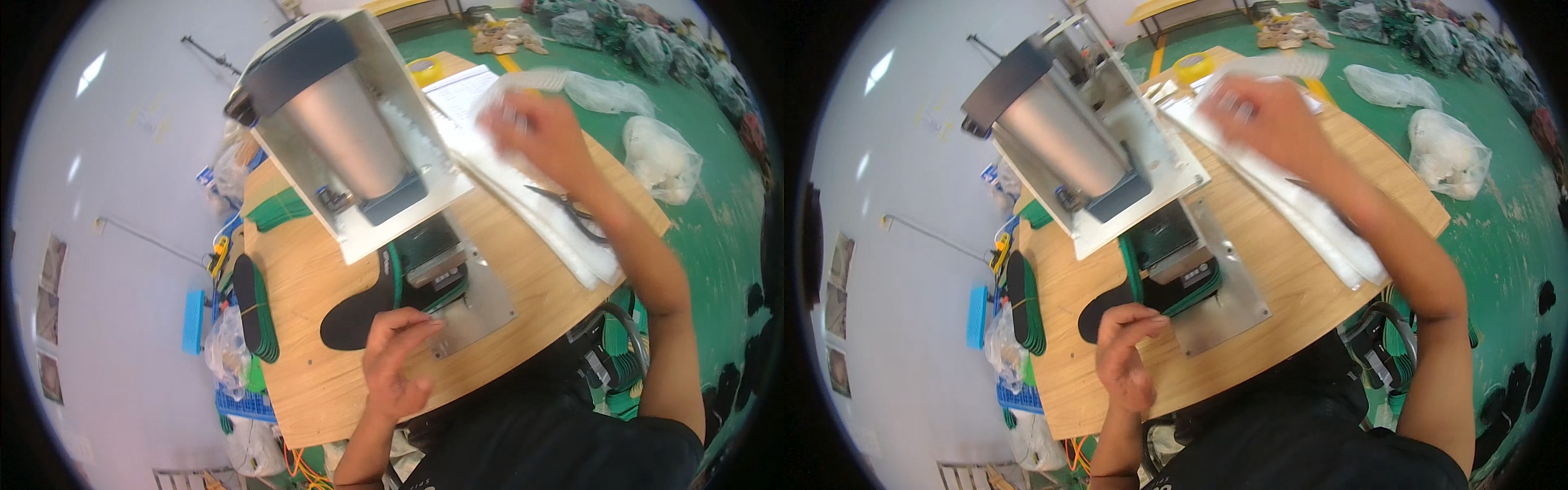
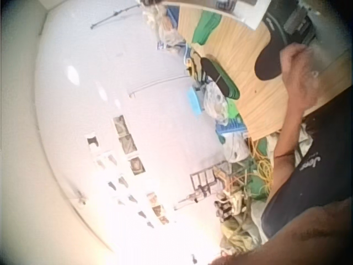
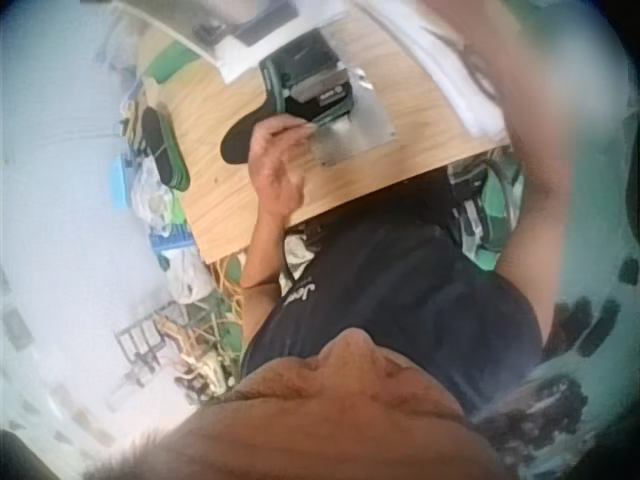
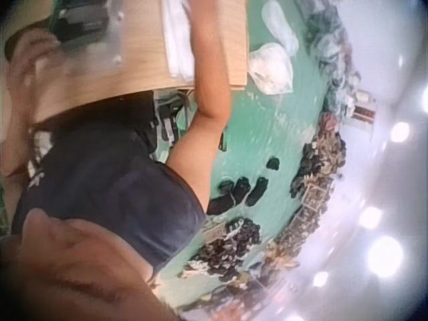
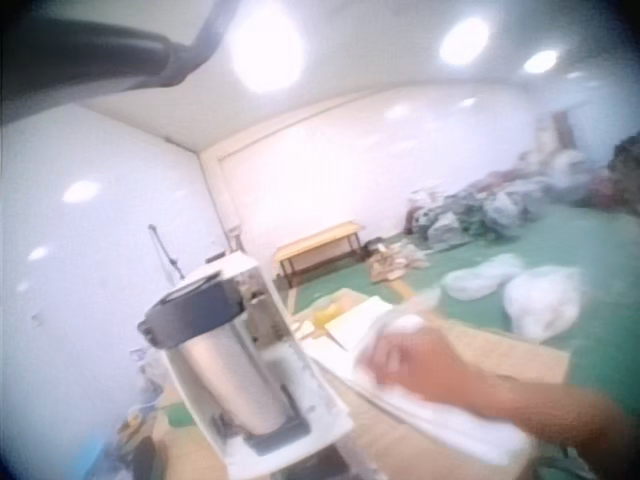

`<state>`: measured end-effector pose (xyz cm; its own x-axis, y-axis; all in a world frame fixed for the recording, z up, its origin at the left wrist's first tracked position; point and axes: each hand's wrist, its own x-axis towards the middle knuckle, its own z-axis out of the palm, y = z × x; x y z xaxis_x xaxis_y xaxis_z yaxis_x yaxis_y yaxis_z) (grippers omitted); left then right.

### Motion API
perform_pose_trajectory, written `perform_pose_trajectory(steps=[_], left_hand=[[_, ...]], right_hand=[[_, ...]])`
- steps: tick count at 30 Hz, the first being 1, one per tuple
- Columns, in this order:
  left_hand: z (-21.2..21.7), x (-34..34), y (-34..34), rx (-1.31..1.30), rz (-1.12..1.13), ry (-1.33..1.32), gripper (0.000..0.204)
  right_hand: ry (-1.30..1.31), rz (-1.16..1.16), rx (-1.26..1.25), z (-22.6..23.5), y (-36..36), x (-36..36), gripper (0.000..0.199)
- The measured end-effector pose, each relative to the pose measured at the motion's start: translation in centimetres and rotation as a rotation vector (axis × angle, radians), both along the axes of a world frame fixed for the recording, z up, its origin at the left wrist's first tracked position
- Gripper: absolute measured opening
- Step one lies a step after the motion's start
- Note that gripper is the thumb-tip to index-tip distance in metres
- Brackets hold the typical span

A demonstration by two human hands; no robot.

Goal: The person peels labels from a sheet and applies them to green and black shoe insoles using a press machine.

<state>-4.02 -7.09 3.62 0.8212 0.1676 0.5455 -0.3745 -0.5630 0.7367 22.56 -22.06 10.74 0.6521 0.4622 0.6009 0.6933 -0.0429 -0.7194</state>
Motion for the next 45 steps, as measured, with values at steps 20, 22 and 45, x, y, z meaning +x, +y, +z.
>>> perform_pose_trajectory(steps=[20, 22, 45], left_hand=[[-2.4, 0.2, -4.3, -1.021, 0.116, 0.125, 0.029], [-3.5, 0.4, -4.0, -1.013, 0.042, 0.207, 0.043], [-4.5, 2.3, -5.8, -0.976, -0.192, 0.275, 0.013]], right_hand=[[-0.086, -0.292, -0.833, -12.0, -16.6, 2.0, 0.032], [-0.044, -0.255, -0.896, -11.7, -16.3, 3.1, 0.035], [0.766, 0.279, 0.165, -6.8, -6.1, -13.0, 0.031]])
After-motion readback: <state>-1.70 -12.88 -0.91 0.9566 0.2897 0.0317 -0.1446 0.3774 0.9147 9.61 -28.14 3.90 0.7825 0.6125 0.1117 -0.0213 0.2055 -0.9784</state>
